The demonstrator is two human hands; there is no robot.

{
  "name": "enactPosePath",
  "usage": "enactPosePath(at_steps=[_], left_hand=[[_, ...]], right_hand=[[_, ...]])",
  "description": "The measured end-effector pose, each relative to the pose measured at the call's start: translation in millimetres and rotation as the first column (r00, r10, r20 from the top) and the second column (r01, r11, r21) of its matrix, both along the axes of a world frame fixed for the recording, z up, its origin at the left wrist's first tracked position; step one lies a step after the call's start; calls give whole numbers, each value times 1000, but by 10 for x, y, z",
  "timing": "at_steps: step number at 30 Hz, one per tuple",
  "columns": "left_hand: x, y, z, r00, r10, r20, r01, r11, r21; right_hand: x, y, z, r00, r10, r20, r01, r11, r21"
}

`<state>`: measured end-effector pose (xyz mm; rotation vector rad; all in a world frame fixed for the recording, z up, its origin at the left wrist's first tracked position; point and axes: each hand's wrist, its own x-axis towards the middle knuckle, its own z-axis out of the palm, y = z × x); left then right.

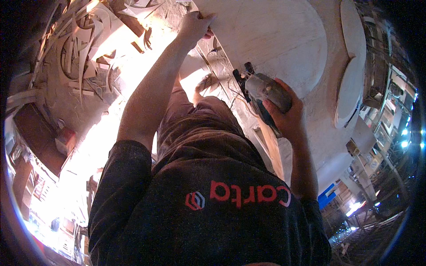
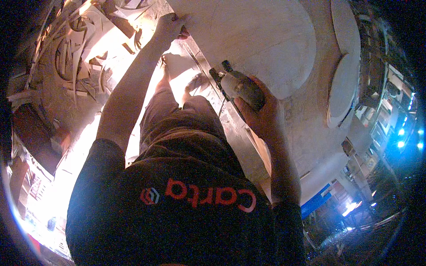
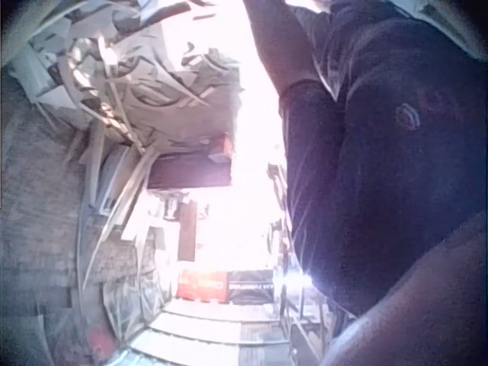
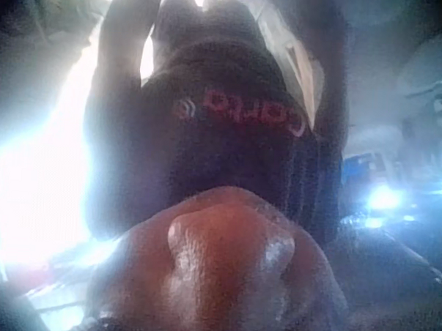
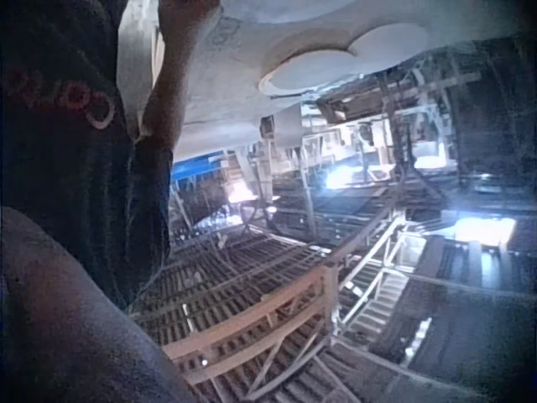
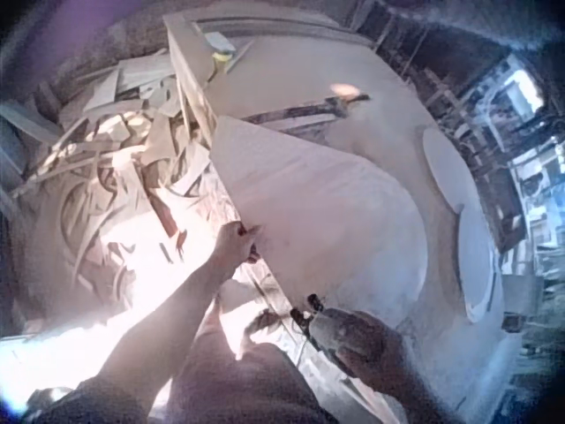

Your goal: The person uses a jigsaw to cut a circular shape out of a large sheet of plywood. They guide the tool along a marked line, remove the cut piece, and place it aside.

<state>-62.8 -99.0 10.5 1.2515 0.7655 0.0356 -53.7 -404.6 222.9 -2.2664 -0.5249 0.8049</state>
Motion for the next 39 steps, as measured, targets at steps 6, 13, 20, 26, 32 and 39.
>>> enactPosePath(at_steps=[6, 13, 20, 26, 32, 39], left_hand=[[34, 23, -47, 992, -73, -105, 71, 997, -16], [121, -37, 11, 993, 8, -115, 7, 992, 128], [135, -62, 108, 995, 53, -83, -49, 998, 45], [130, -94, 104, 996, 84, -41, -82, 995, 60], [104, -94, 167, 996, 92, -2, -92, 996, -1], [81, -123, 208, 992, 125, -13, -125, 992, -17]], right_hand=[[19, 118, 6, 998, 7, 61, -3, 998, -58], [52, 197, -19, 988, 68, 140, -56, 994, -90], [66, 165, -61, 985, 65, 163, -46, 992, -117], [88, 205, -44, 991, 55, 125, -43, 994, -100], [106, 218, -30, 997, 50, 65, -48, 998, -38], [138, 234, 20, 996, 77, 51, -72, 992, -103]])
